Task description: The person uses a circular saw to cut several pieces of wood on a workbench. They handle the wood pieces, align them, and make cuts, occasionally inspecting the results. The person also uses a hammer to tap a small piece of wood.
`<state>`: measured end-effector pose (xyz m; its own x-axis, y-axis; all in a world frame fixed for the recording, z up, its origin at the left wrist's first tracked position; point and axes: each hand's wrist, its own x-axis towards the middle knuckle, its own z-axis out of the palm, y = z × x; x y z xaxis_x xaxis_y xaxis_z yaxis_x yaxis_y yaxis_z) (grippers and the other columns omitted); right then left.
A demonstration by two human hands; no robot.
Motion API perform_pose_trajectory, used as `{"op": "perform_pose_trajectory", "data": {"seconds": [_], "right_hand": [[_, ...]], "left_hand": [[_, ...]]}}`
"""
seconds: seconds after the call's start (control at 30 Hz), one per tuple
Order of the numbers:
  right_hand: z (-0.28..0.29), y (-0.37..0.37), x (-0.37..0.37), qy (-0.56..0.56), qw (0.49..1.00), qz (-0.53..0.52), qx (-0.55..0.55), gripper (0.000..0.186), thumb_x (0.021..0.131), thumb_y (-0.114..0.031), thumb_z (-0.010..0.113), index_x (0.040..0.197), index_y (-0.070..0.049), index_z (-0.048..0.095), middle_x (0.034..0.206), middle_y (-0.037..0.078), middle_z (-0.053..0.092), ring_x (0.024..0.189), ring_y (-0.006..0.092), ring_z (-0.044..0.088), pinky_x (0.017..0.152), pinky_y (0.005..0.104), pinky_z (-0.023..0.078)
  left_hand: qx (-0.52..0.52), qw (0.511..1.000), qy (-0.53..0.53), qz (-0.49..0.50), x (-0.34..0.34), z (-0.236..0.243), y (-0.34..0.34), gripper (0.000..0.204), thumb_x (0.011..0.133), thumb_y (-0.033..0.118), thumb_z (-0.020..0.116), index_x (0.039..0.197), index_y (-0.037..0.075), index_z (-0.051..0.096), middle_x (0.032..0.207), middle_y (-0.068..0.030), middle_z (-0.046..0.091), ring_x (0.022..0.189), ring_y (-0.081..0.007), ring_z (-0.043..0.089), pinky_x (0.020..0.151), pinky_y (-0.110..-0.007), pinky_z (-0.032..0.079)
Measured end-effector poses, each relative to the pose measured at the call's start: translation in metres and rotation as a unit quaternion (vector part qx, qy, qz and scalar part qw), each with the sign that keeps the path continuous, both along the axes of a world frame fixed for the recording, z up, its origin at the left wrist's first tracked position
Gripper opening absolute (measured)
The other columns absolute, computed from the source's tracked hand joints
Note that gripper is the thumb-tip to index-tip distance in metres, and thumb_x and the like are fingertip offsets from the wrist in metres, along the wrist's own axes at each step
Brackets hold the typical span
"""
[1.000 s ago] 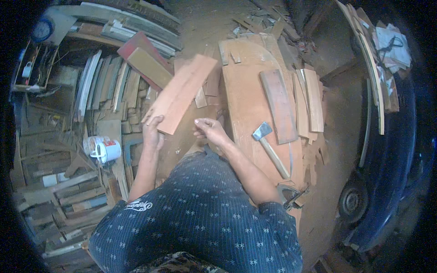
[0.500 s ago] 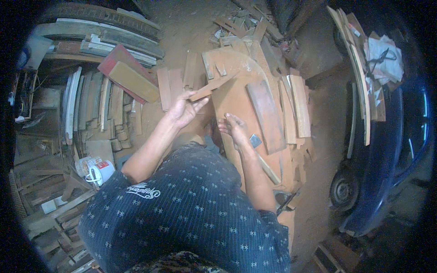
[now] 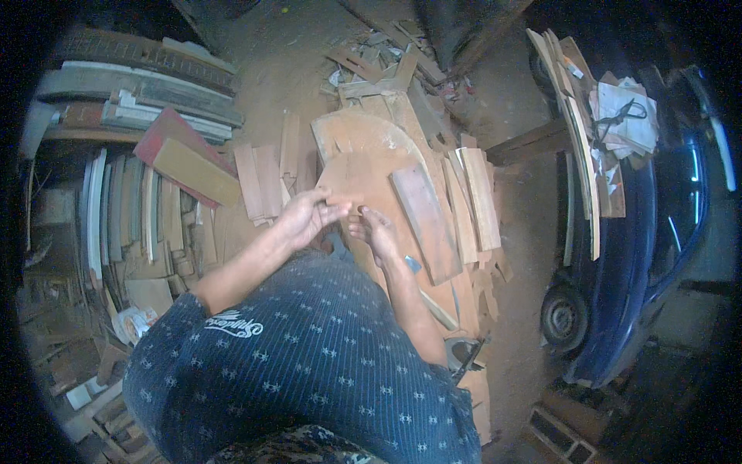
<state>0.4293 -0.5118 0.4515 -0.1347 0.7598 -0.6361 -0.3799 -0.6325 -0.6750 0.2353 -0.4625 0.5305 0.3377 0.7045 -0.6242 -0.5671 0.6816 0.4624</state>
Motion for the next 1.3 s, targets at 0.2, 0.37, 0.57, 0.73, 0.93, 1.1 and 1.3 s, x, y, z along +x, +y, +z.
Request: {"op": "perform_pose_trajectory", "data": {"seconds": [0.2,0.37,0.57,0.73,0.93,1.1,1.3], "right_hand": [[0.001,0.001,0.020,-0.034,0.998,-0.042,-0.035,0.048,0.103,-0.034,0.060,0.133,0.003,0.055,0.112,0.019,0.069,0.092,0.0215,0.068,0.086,0.0343,0.057],[-0.006,-0.008,0.028,-0.051,0.996,-0.058,-0.039,0.045,0.100,-0.034,0.065,0.127,0.002,0.058,0.105,0.015,0.069,0.088,0.0198,0.068,0.082,0.0329,0.057],[-0.089,-0.066,0.061,-0.290,0.954,-0.066,-0.036,0.051,0.095,-0.037,0.069,0.125,0.004,0.062,0.107,0.019,0.070,0.094,0.0291,0.069,0.086,0.0378,0.055],[-0.161,-0.141,0.113,-0.559,0.828,0.019,-0.029,0.071,0.083,-0.041,0.081,0.133,0.003,0.056,0.109,0.026,0.066,0.101,0.0378,0.065,0.090,0.0470,0.053],[-0.170,-0.127,0.190,-0.678,0.719,0.155,0.015,0.100,0.073,-0.042,0.085,0.151,-0.002,0.037,0.142,0.035,0.044,0.131,0.0477,0.044,0.114,0.0547,0.034],[-0.194,-0.075,0.217,-0.716,0.650,0.254,0.020,0.129,0.061,-0.044,0.090,0.162,-0.007,0.017,0.147,0.034,0.038,0.141,0.0491,0.033,0.121,0.0562,0.024],[-0.172,-0.030,0.223,-0.559,0.775,0.291,0.043,0.124,0.060,-0.058,0.085,0.161,-0.015,0.027,0.145,0.035,0.044,0.137,0.0473,0.045,0.114,0.0524,0.038]], "left_hand": [[0.185,0.976,0.109,-0.049,0.018,0.015,0.064,0.034,0.105,0.014,0.054,0.135,0.001,0.046,0.126,-0.0170,0.060,0.107,-0.0295,0.070,0.091,-0.042,0.063],[0.207,0.969,0.071,-0.118,0.020,0.000,0.235,0.070,0.104,0.030,0.059,0.154,-0.006,0.025,0.156,-0.0300,0.033,0.136,-0.0379,0.050,0.109,-0.050,0.052],[0.172,0.930,0.261,-0.194,0.016,-0.113,0.207,0.104,0.095,0.045,0.072,0.161,-0.003,0.007,0.155,-0.0259,0.038,0.135,-0.0393,0.048,0.095,-0.049,0.056],[-0.019,0.841,0.396,-0.368,-0.065,-0.218,0.054,0.101,0.091,0.059,0.069,0.161,0.001,0.023,0.149,-0.0209,0.049,0.120,-0.0307,0.059,0.102,-0.048,0.049],[-0.025,0.744,0.533,-0.402,-0.232,-0.231,-0.115,0.044,0.096,0.039,0.068,0.120,0.002,0.061,0.086,-0.0056,0.062,0.070,-0.0161,0.060,0.056,-0.031,0.050],[-0.198,0.785,0.541,-0.229,-0.283,-0.195,-0.151,0.029,0.097,0.034,0.069,0.098,0.007,0.060,0.070,-0.0065,0.058,0.049,-0.0174,0.054,0.040,-0.030,0.043],[-0.092,0.822,0.539,-0.161,-0.294,-0.210,-0.158,0.048,0.096,0.036,0.071,0.127,0.001,0.061,0.098,-0.0066,0.066,0.075,-0.0165,0.063,0.061,-0.029,0.052]]}}
